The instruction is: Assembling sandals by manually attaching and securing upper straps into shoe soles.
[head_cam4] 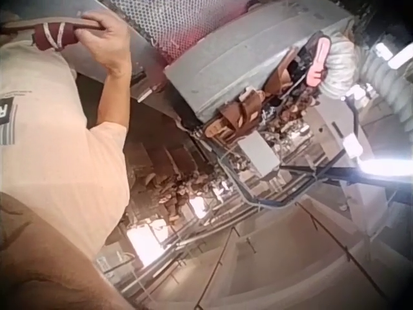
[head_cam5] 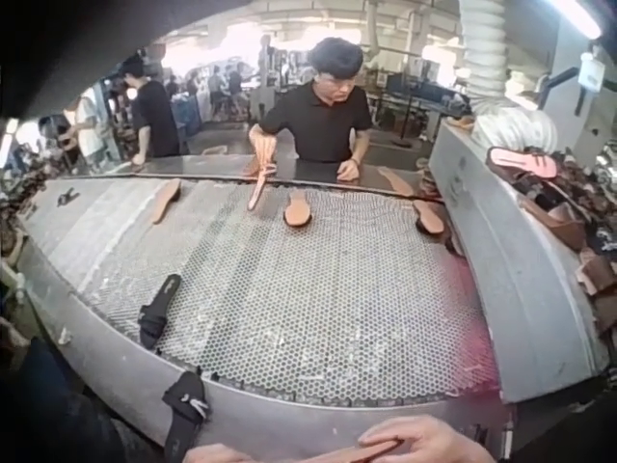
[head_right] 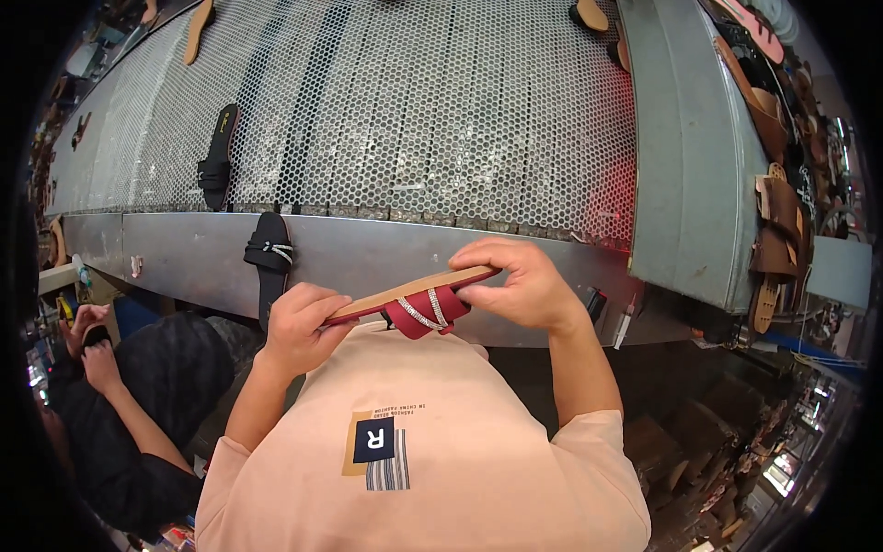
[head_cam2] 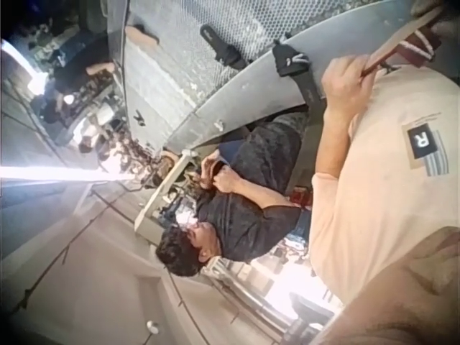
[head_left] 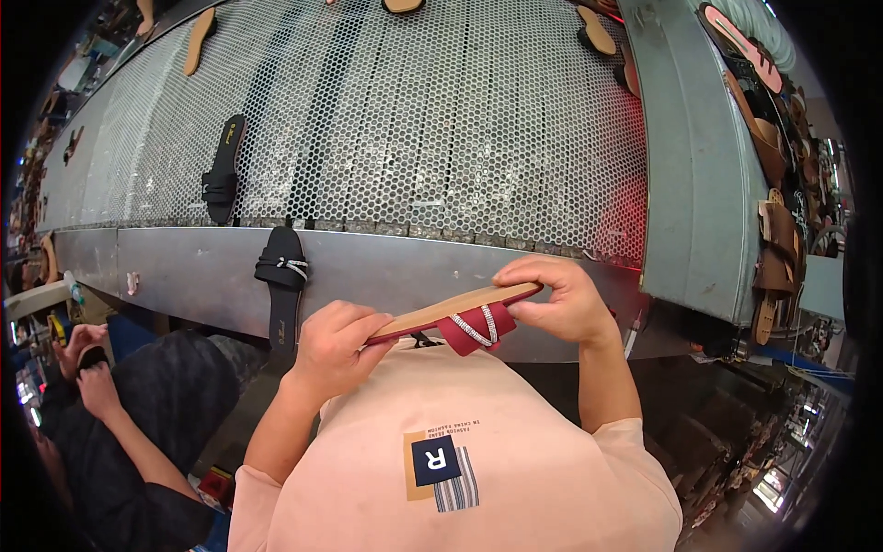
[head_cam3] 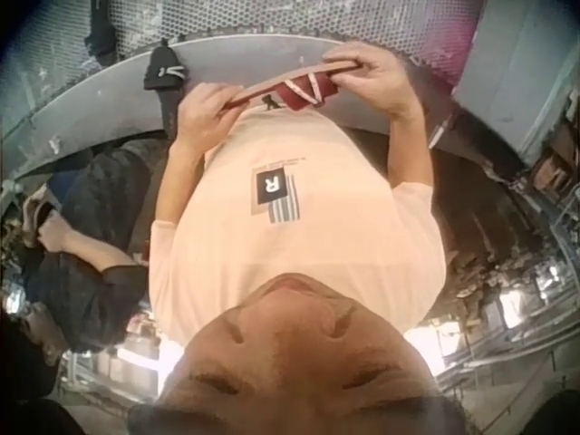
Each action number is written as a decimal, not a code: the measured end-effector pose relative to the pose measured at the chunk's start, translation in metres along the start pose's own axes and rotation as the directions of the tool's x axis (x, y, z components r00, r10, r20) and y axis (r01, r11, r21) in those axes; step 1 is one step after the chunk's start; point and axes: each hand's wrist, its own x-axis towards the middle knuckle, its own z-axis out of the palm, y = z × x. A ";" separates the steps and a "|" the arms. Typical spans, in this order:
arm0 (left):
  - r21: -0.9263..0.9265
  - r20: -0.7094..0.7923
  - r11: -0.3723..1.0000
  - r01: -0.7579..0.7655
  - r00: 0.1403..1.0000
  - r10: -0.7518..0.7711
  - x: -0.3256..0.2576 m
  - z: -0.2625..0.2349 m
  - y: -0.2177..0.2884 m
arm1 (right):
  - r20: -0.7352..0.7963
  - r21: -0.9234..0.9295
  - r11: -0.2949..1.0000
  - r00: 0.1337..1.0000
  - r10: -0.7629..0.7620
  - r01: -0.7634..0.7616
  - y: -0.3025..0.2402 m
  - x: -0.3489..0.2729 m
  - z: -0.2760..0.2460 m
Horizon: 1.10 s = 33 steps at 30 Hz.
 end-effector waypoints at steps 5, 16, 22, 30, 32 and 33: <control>0.020 0.023 0.999 -0.029 0.999 0.028 0.003 0.000 0.010 | 0.003 -0.098 0.989 0.994 -0.107 0.107 -0.003 -0.008 0.004; -0.154 -0.002 0.979 -0.131 0.991 0.132 0.020 0.050 0.034 | 0.123 -0.222 0.909 0.935 -0.333 0.353 0.002 -0.020 0.024; -0.177 -0.007 0.972 -0.152 0.988 0.154 0.025 0.057 0.045 | 0.199 -0.498 0.753 0.902 -0.383 0.429 -0.014 -0.025 0.025; -0.213 -0.034 0.968 -0.128 0.992 0.124 0.022 0.067 0.052 | 0.176 -0.388 0.785 0.875 -0.451 0.483 -0.004 -0.029 0.025; -0.235 -0.039 0.962 -0.142 0.990 0.136 0.021 0.069 0.052 | 0.165 -0.373 0.791 0.873 -0.459 0.486 -0.002 -0.032 0.025; -0.236 -0.010 0.960 -0.151 0.988 0.153 0.021 0.069 0.052 | 0.165 -0.371 0.791 0.873 -0.459 0.486 -0.001 -0.033 0.024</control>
